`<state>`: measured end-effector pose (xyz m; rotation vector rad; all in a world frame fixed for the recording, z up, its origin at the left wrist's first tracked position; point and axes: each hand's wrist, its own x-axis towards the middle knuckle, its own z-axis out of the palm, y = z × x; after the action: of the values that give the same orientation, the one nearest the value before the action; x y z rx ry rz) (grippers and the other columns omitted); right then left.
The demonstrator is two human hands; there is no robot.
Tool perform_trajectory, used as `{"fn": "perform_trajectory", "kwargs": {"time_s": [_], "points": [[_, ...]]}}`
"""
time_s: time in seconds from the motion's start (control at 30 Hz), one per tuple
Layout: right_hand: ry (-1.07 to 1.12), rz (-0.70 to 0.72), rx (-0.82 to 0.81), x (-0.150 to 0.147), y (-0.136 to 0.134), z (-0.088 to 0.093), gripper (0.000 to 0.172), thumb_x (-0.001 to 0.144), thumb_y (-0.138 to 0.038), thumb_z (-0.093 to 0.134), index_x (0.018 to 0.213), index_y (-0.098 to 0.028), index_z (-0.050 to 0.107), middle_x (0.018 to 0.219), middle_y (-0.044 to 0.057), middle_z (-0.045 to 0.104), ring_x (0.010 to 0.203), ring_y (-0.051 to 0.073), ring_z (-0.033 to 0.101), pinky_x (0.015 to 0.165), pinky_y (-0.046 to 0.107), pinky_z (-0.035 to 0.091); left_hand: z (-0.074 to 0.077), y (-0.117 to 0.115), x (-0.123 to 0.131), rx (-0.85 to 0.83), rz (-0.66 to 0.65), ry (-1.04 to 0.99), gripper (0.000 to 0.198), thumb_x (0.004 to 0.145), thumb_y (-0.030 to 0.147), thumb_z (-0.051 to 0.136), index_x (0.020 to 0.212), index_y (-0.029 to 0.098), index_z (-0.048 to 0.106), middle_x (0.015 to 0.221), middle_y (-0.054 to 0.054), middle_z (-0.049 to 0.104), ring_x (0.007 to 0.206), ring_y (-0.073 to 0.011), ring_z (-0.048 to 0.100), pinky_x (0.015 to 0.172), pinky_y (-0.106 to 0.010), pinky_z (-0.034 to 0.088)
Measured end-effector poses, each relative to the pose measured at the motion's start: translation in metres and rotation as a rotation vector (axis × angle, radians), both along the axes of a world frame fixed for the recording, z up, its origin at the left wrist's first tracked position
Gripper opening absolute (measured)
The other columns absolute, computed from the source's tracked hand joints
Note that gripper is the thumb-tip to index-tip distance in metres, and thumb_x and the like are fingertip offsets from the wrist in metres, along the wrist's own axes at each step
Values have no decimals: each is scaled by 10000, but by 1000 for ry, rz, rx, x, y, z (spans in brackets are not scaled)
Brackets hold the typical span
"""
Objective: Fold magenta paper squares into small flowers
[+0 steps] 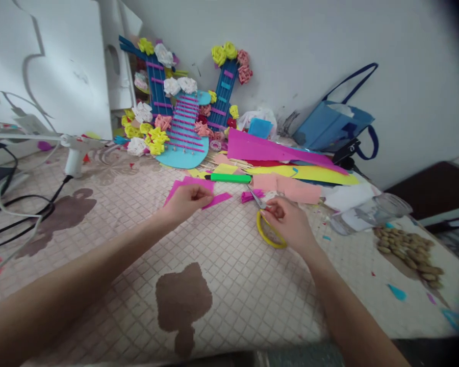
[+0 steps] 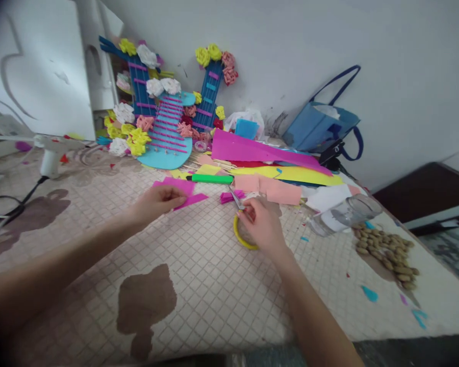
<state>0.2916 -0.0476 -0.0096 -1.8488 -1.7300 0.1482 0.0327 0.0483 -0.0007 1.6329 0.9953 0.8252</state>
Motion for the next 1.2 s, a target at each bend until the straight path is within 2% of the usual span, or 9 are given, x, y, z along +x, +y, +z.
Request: {"fn": "perform_trajectory", "kwargs": {"time_s": [0.13, 0.23, 0.3, 0.4, 0.5, 0.7, 0.8, 1.07, 1.2], "points": [[-183, -38, -98, 21, -9, -8, 314, 787, -427, 601, 988, -192, 546, 964, 110, 610, 828, 252, 595, 687, 360, 468, 7, 18, 66, -1, 67, -14, 98, 788, 221, 626, 788, 127, 653, 661, -12, 642, 568, -85, 541, 563, -213, 439], [-192, -44, -155, 19, -11, -10, 341, 806, -432, 579, 1048, -199, 520, 947, 99, 613, 813, 252, 604, 651, 345, 461, -1, 27, 105, 23, 77, 33, 55, 762, 164, 639, 788, 122, 665, 714, -34, 677, 642, -108, 597, 615, -221, 464], [-212, -46, -179, 16, -12, -9, 400, 798, -433, 592, 1114, -204, 507, 976, 103, 614, 836, 263, 610, 648, 343, 456, -10, 30, 117, 34, 78, 105, 51, 710, 165, 690, 732, 124, 670, 703, -47, 682, 659, -139, 615, 591, -232, 456], [-244, -84, -211, 10, -12, -5, 458, 791, -415, 598, 1184, -209, 487, 1048, 120, 604, 841, 270, 616, 634, 340, 442, -21, 33, 119, 47, 71, 222, 93, 670, 201, 730, 680, 130, 671, 677, -58, 681, 634, -165, 612, 564, -253, 437], [-212, -163, -220, 8, -15, -3, 405, 787, -398, 584, 1136, -208, 504, 978, 99, 624, 749, 245, 614, 607, 329, 419, -25, 33, 116, 65, 62, 304, 138, 676, 266, 731, 695, 139, 681, 694, -69, 687, 647, -185, 618, 565, -269, 427], [-48, -314, 70, 17, -17, -2, 377, 725, -411, 634, 1020, -210, 513, 813, 35, 609, 687, 198, 577, 613, 307, 411, -22, 32, 119, 73, 74, 398, 207, 697, 328, 717, 789, 144, 693, 802, -98, 710, 732, -214, 647, 600, -275, 444], [-45, -257, 99, 12, -16, -5, 385, 726, -400, 630, 1037, -208, 510, 878, 54, 611, 717, 201, 583, 624, 309, 422, -21, 32, 119, 75, 79, 427, 212, 705, 317, 709, 831, 147, 695, 848, -105, 717, 779, -228, 658, 631, -279, 461], [-227, -225, -129, -4, -13, -16, 325, 780, -382, 593, 1045, -215, 510, 957, 66, 636, 789, 260, 617, 604, 329, 404, -22, 33, 120, 97, 86, 450, 170, 717, 283, 687, 823, 151, 691, 823, -87, 719, 788, -238, 674, 638, -280, 489], [-168, -150, -51, 0, -15, -12, 288, 809, -402, 586, 1014, -203, 551, 1043, 93, 596, 890, 262, 594, 666, 347, 427, -23, 30, 115, 152, 82, 383, 175, 728, 208, 672, 886, 131, 663, 821, -73, 707, 777, -198, 665, 628, -245, 484]]}}
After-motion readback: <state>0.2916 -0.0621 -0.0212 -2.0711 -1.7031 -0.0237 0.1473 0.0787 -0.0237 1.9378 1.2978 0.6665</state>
